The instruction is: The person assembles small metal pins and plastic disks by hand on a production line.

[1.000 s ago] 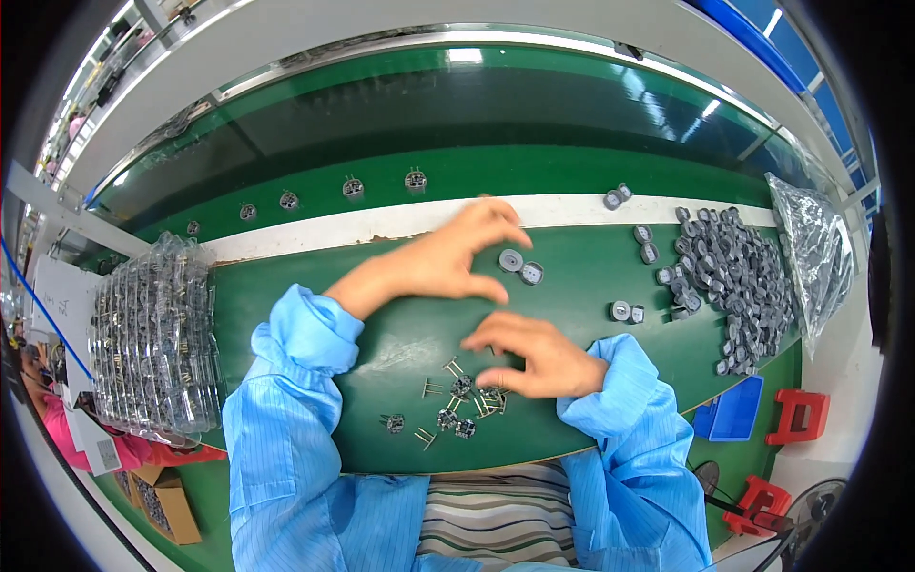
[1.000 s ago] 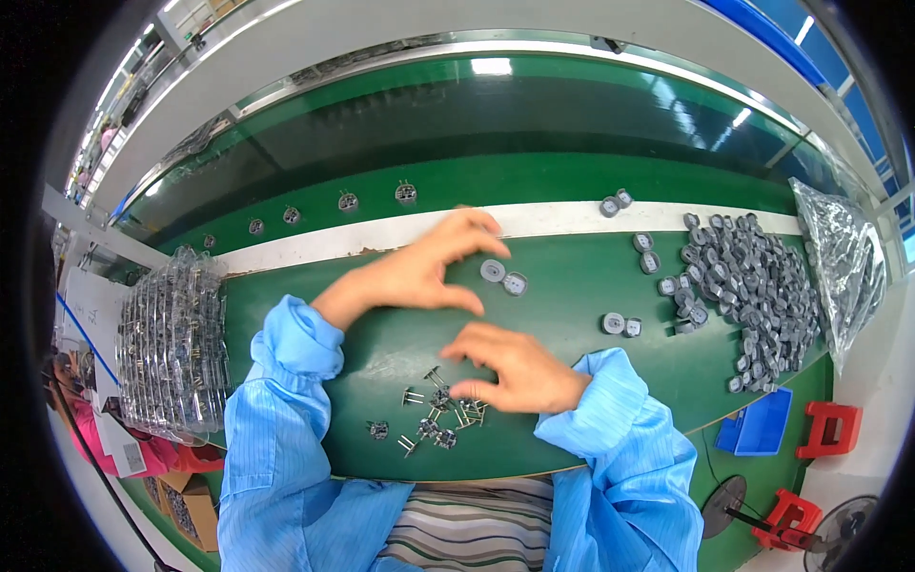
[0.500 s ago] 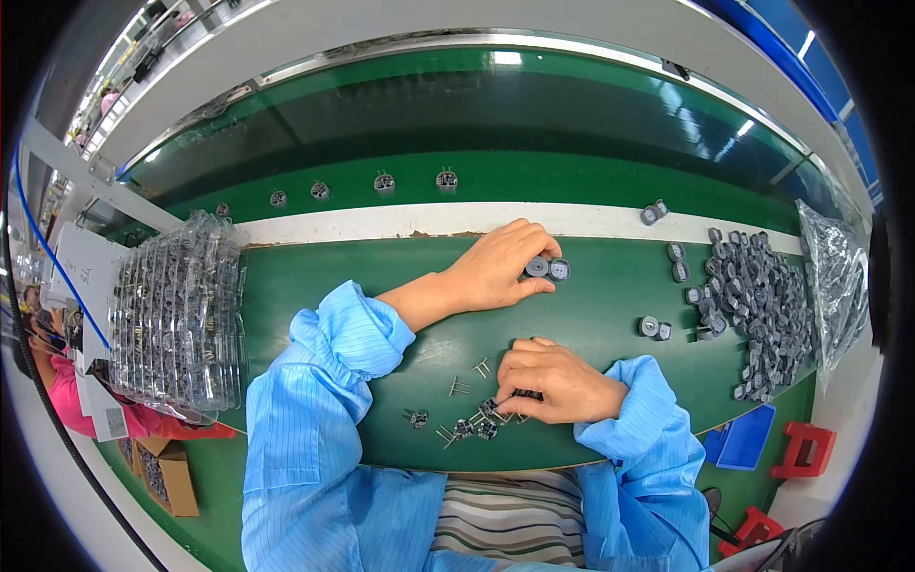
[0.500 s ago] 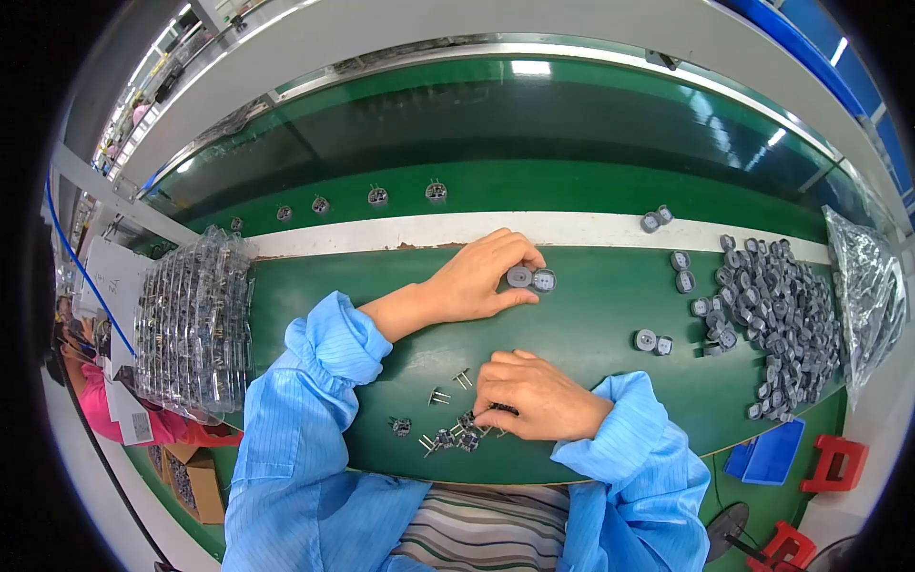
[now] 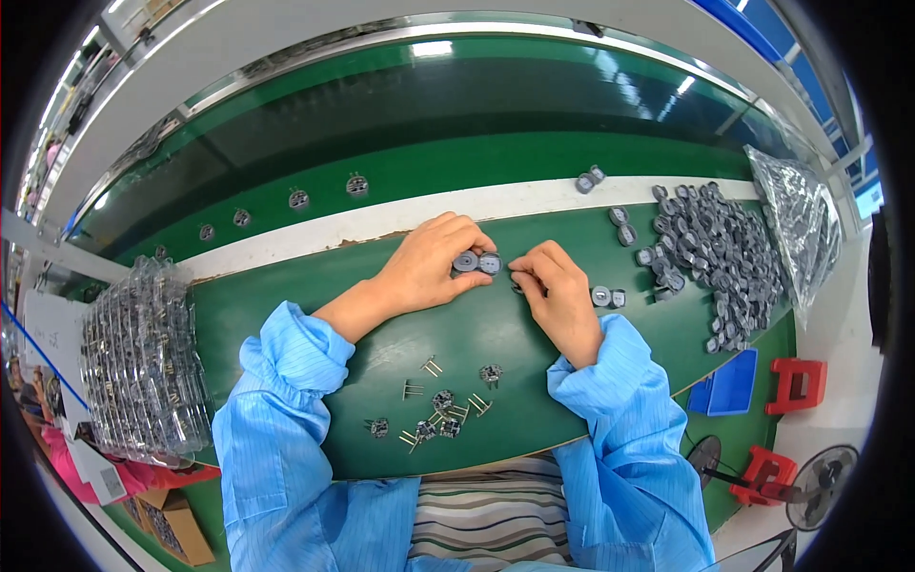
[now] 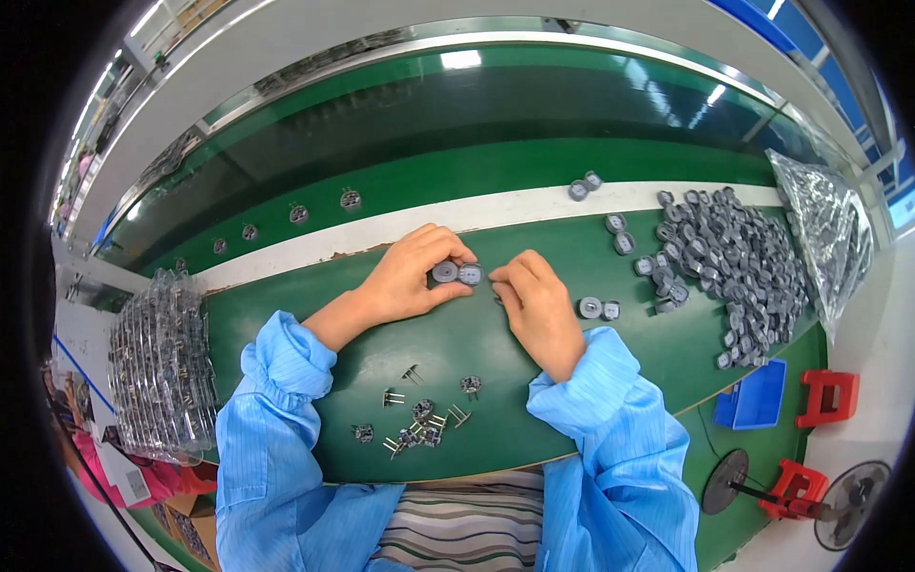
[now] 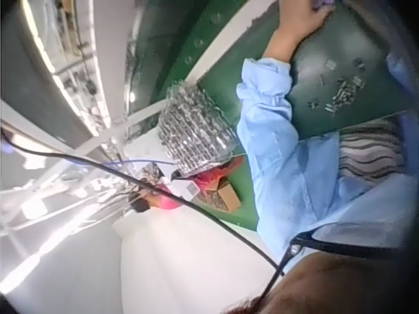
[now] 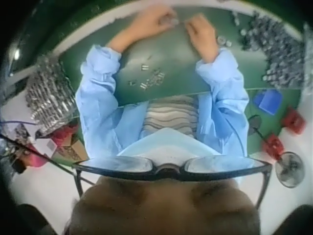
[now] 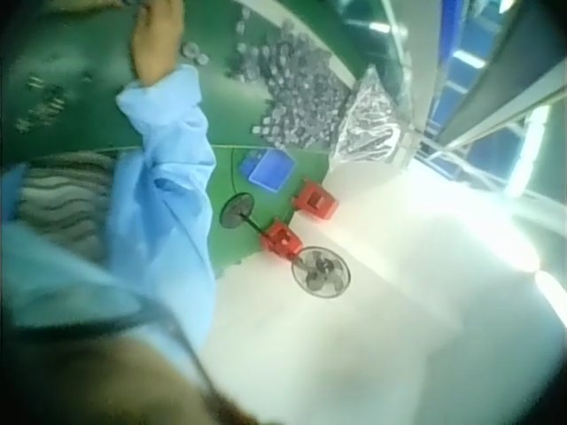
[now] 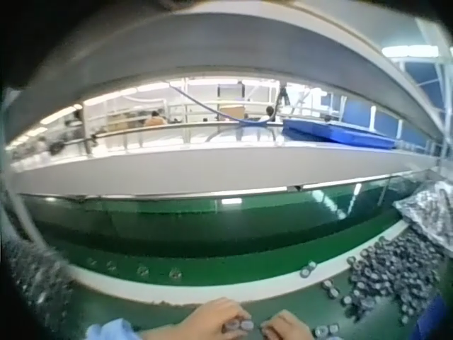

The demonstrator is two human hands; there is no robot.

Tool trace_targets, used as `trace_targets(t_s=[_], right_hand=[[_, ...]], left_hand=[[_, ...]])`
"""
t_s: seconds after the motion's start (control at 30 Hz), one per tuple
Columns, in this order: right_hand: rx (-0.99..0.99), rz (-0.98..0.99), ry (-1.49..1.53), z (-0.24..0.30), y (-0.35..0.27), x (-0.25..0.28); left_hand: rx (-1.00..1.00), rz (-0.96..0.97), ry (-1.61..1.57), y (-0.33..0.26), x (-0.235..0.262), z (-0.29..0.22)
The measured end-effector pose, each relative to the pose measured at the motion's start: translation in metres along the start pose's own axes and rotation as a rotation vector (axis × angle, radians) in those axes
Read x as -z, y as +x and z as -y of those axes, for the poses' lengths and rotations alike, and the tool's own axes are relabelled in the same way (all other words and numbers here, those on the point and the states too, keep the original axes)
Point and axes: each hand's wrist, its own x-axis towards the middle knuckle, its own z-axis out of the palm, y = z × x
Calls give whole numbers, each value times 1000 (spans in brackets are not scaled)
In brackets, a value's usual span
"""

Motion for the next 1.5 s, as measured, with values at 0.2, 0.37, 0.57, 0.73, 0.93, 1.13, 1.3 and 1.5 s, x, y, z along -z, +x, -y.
trace_targets(t_s=[0.2, 0.37, 0.57, 0.73, 0.93, 1.13, 1.3, 1.5], right_hand=[[-124, -6, -67, -6, -1, 7], [-70, -15, 164, -1, 3, -3], [15, -17, 34, 4, 1, -10], [65, -19, -94, 3, 0, -7], [-106, 38, 47, 4, 0, -7], [-20, -12, 38, 2, 0, -10], [76, 21, -58, 3, -1, -10], [110, 19, -90, 8, 0, -12]], left_hand=[[24, 70, 10, -1, -2, -2], [12, 88, -15, -3, -6, -7], [6, 88, -26, -5, -9, -12], [21, 87, -40, -6, -11, -13], [31, 79, -49, -7, -14, -14], [11, 74, -44, -6, -14, -14], [23, 77, -48, -6, -13, -14], [33, 67, -58, -7, -15, -13]])
